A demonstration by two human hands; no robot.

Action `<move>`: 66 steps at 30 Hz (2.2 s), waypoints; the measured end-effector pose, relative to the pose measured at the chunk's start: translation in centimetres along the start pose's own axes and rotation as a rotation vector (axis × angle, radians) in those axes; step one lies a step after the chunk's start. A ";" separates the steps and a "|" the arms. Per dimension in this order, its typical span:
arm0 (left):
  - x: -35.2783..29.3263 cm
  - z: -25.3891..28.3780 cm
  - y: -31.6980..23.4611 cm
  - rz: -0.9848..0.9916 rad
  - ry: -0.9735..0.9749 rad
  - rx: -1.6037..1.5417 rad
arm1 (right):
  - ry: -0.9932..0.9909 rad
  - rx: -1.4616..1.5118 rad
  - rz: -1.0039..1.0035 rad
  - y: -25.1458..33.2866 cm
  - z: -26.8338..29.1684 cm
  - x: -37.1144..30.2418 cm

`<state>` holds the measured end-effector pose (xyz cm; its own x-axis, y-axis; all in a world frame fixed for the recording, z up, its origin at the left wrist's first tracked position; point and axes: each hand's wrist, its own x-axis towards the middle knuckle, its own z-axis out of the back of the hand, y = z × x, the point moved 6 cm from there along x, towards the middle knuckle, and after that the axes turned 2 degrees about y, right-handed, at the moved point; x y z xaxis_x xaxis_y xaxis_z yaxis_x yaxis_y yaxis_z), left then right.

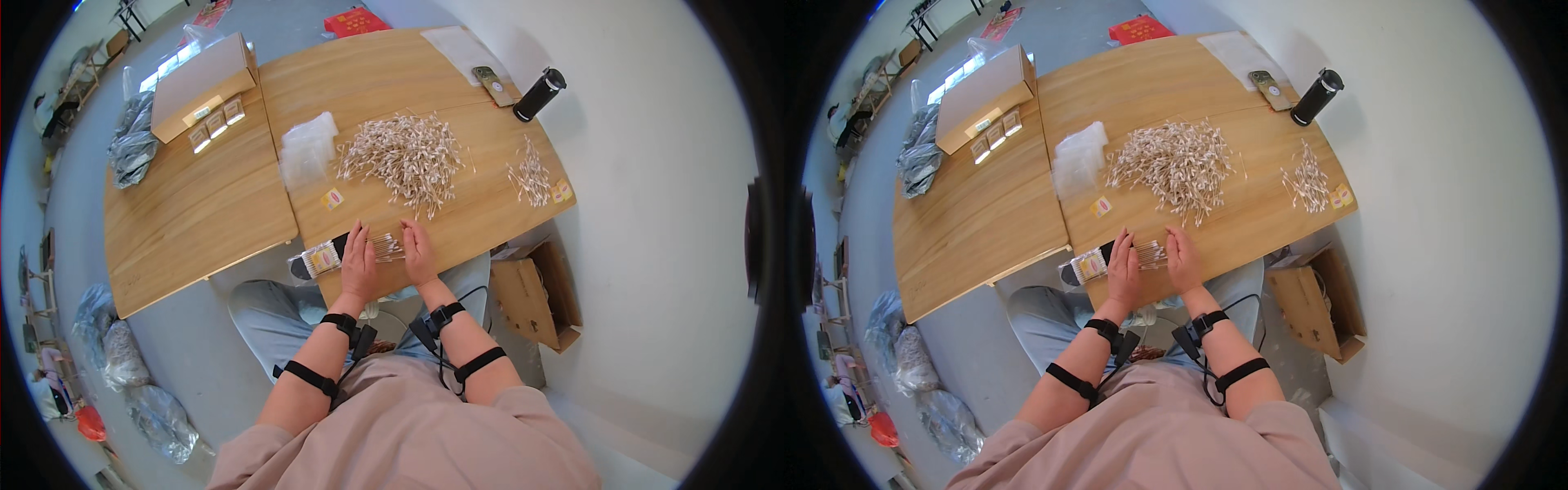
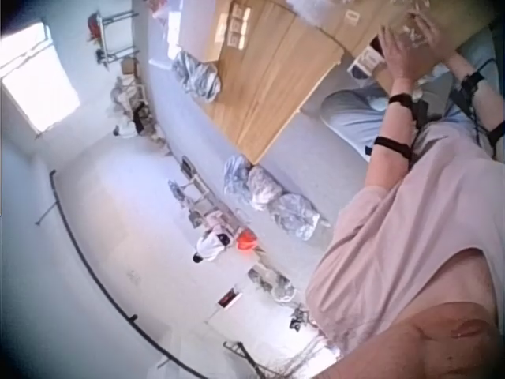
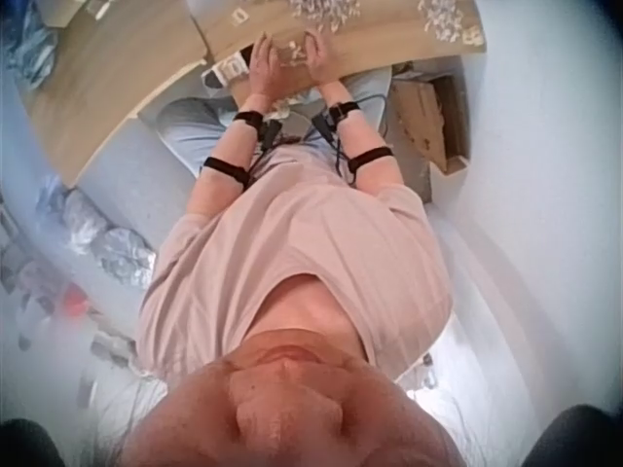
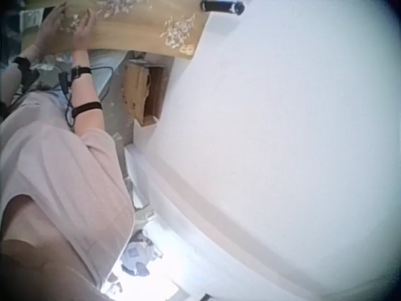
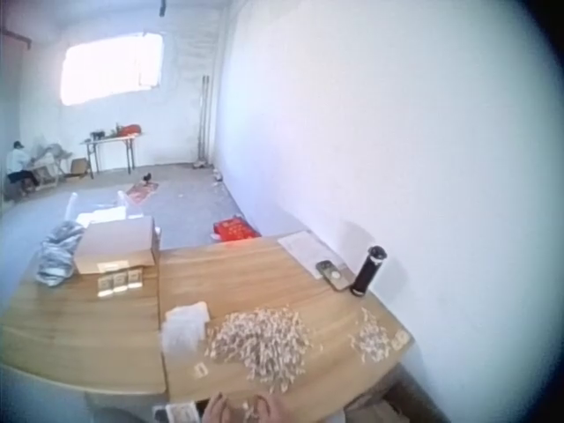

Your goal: Packing several cotton swabs into small plastic bags.

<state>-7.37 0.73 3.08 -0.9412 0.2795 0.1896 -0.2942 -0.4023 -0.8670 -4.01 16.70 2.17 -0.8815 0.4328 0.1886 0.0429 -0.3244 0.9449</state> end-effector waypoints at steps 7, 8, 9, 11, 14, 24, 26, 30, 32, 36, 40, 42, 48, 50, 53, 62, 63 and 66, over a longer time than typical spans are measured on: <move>-0.5 -0.3 0.5 -0.015 -0.029 -0.122 | 0.130 0.155 -0.070 -1.0 -3.4 -0.3; -0.4 -0.5 0.6 -0.017 -0.029 -0.120 | 0.123 0.182 -0.069 -0.8 -4.1 -0.5; -0.4 -0.5 1.1 0.019 -0.059 -0.157 | 0.120 0.213 -0.066 -0.8 -4.6 -0.7; -0.6 -0.2 1.9 0.055 -0.094 -0.188 | 0.077 0.315 -0.105 -1.2 -4.8 -0.7; -0.6 0.2 1.6 0.023 -0.057 -0.145 | -0.011 0.407 -0.133 -2.4 -3.2 -0.2; -0.8 -2.0 0.2 -0.223 0.258 0.749 | -0.039 0.249 -0.094 -1.9 -0.1 -0.3; -0.9 -2.1 0.4 -0.222 0.260 0.783 | -0.056 0.216 -0.066 -1.9 0.0 -0.2; -0.9 -2.2 0.6 -0.195 0.262 0.742 | -0.043 0.216 -0.090 -2.0 0.0 -0.3; -0.9 -2.3 0.5 -0.178 0.260 0.719 | -0.055 0.206 -0.080 -1.8 0.0 -0.3; -0.5 -2.2 -1.0 -0.234 0.227 0.698 | -0.074 0.222 -0.075 -1.4 0.3 -0.3; 0.6 -2.1 -1.1 -0.186 0.207 0.676 | -0.048 0.183 -0.107 -1.1 0.3 -0.4; 0.9 -2.0 -0.6 -0.131 0.205 0.624 | -0.057 0.203 -0.095 -1.0 0.2 -0.3; 0.3 -1.7 0.1 -0.199 0.152 0.645 | -0.059 0.205 -0.088 -1.1 0.2 -0.4; -0.1 -2.0 -0.2 -0.238 0.184 0.680 | -0.056 0.198 -0.087 -1.4 0.2 -0.3; -0.3 -2.4 -0.2 -0.207 0.223 0.714 | -0.093 0.204 -0.043 -1.5 0.4 -0.2; -0.3 -2.4 0.5 -0.145 0.193 0.689 | 0.000 -0.079 0.171 1.7 1.4 -1.1; -0.4 -2.4 0.6 -0.140 0.189 0.687 | 0.012 -0.106 0.187 1.8 1.3 -1.1; -0.6 -2.4 0.7 -0.137 0.185 0.698 | 0.033 -0.183 0.222 2.1 0.9 -1.4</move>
<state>-6.61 2.40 1.30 -0.8632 0.4849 0.1405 -0.5023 -0.7976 -0.3340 -2.32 16.16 4.09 -0.8748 0.3077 0.3741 0.1538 -0.5558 0.8169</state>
